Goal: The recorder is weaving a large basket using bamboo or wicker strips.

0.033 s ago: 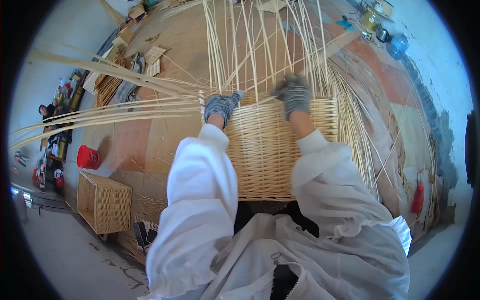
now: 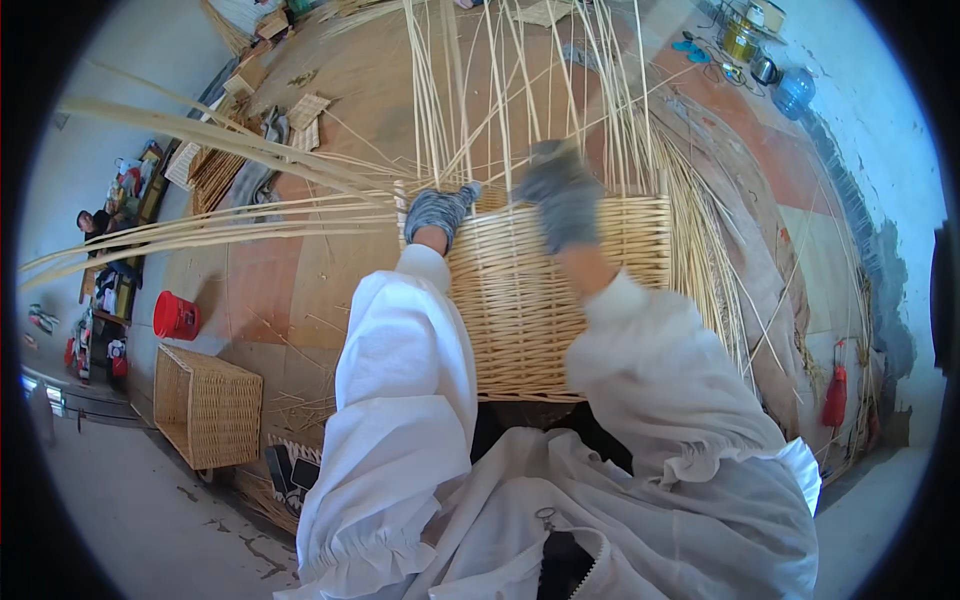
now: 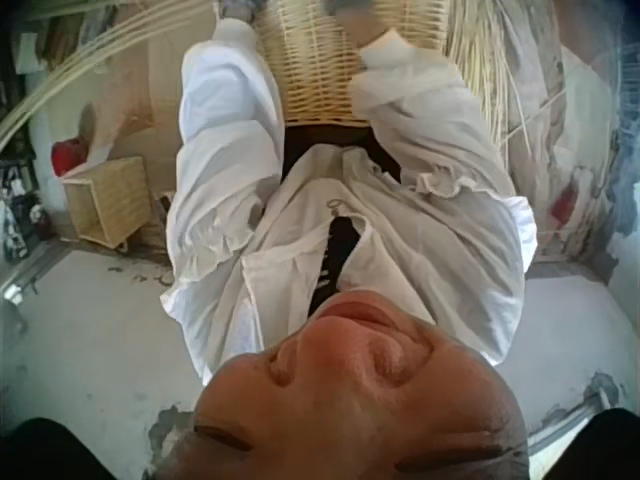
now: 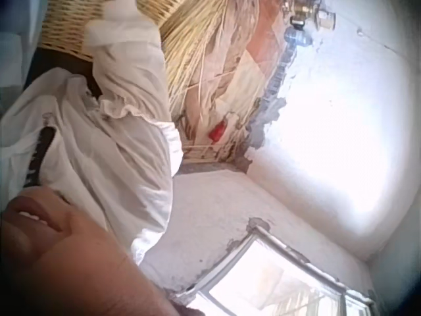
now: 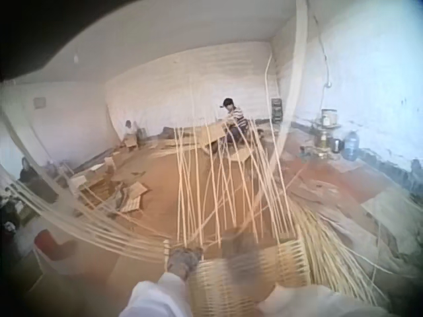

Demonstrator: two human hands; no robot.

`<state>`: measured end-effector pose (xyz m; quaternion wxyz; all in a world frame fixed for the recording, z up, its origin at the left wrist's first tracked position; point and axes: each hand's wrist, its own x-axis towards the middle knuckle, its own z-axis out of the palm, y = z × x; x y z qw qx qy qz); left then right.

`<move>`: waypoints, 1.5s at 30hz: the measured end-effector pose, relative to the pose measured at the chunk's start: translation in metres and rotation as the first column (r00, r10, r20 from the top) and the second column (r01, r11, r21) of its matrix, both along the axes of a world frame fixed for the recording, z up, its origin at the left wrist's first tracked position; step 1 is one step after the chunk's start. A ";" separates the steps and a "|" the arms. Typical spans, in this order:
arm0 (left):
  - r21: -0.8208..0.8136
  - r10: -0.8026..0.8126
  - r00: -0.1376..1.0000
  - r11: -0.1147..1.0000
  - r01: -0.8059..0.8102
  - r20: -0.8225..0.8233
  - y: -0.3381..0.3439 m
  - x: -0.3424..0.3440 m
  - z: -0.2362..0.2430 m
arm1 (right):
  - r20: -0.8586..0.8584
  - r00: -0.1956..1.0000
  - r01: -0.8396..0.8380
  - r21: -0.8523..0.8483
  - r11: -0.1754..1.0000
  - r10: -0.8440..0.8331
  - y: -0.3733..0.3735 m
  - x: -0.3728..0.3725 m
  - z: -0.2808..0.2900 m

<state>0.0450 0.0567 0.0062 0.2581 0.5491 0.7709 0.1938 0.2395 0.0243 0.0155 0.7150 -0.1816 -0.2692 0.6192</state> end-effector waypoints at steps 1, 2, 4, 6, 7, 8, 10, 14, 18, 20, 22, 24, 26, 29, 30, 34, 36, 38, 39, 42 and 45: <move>-0.030 0.014 0.996 0.999 -0.016 -0.089 0.000 0.007 0.008 | 0.416 0.852 0.245 0.220 0.944 -0.318 -0.021 -0.017 0.002; -0.063 0.050 0.979 0.996 -0.063 -0.196 -0.006 0.000 0.018 | 0.651 0.481 0.326 0.489 0.809 -0.587 -0.033 -0.036 0.000; 0.176 -0.101 0.950 0.972 0.158 -0.294 -0.027 0.025 0.041 | 0.540 0.806 0.234 0.088 0.968 -0.244 -0.016 0.036 -0.021; 0.053 -0.316 0.937 0.944 0.326 -0.147 -0.045 0.067 0.091 | 0.212 0.958 0.253 -0.313 0.916 -0.192 -0.026 0.080 -0.028; -0.077 -0.412 0.840 0.907 0.413 -0.354 -0.035 0.055 0.056 | 0.243 0.938 0.293 -0.183 0.938 -0.246 -0.030 0.078 -0.035; -0.134 -0.549 0.809 0.836 0.533 -0.209 -0.036 0.047 0.040 | 0.279 0.938 0.259 -0.171 0.951 -0.205 -0.042 0.084 -0.029; -0.021 -0.613 0.790 0.790 0.613 0.007 -0.031 0.045 0.012 | 0.395 0.911 0.184 -0.124 0.975 -0.122 -0.025 0.097 -0.008; -0.018 -0.286 0.955 0.958 0.285 -0.078 -0.045 0.081 0.017 | 0.859 -0.074 0.016 0.509 0.860 -0.507 0.082 0.069 0.023; -0.088 -0.232 0.966 0.971 0.223 -0.116 -0.018 0.066 0.010 | 0.994 0.080 0.104 0.071 0.992 -0.079 0.133 0.011 0.038; -0.099 -0.239 0.963 0.969 0.228 -0.123 -0.016 0.071 0.014 | 0.846 0.533 0.099 -0.059 0.993 -0.002 0.140 0.032 0.042; -0.108 -0.239 0.960 0.968 0.225 -0.145 -0.023 0.072 0.025 | 0.499 0.758 -0.110 -0.536 0.837 0.419 0.147 0.056 0.048; -0.160 -0.205 0.968 0.970 0.182 -0.145 -0.025 0.089 0.030 | 0.870 0.428 -0.279 -0.131 0.951 0.245 0.139 0.072 0.024; -0.116 -0.129 0.964 0.988 0.104 -0.232 -0.029 0.096 0.022 | 0.967 0.252 -0.022 -0.032 0.999 0.037 0.147 0.054 0.011; -0.150 -0.277 0.955 0.954 0.260 -0.107 -0.012 0.098 0.018 | 0.969 -0.141 0.303 0.239 0.923 -0.205 0.160 0.048 0.013; -0.172 -0.238 0.966 0.960 0.219 -0.098 -0.013 0.076 0.005 | 0.973 -0.136 0.262 0.218 0.940 -0.187 0.134 0.045 0.012; -0.024 -0.345 0.779 0.908 0.419 0.524 -0.020 0.070 0.015 | 0.480 0.844 0.318 -0.088 0.944 -0.240 -0.005 0.091 0.012; -0.152 -0.199 0.980 0.969 0.193 -0.023 -0.012 0.080 0.015 | 0.628 0.657 0.470 0.091 0.878 -0.417 -0.019 0.087 0.006; -0.228 -0.216 0.975 0.953 0.201 -0.043 -0.002 0.091 0.024 | 0.565 0.709 0.473 0.062 0.879 -0.422 -0.028 0.106 0.006; -0.233 -0.236 0.964 0.951 0.203 -0.124 -0.003 0.093 0.027 | 0.485 0.774 0.446 0.037 0.894 -0.407 -0.033 0.111 0.005; -0.277 -0.333 0.851 0.932 0.233 -0.406 -0.023 0.133 0.064 | 0.226 0.913 0.343 0.026 0.939 -0.340 -0.020 0.136 0.003; -0.038 -0.512 0.847 0.858 0.512 -0.144 -0.011 0.135 0.030 | 0.265 0.938 0.245 -0.045 0.968 -0.225 -0.029 0.161 -0.009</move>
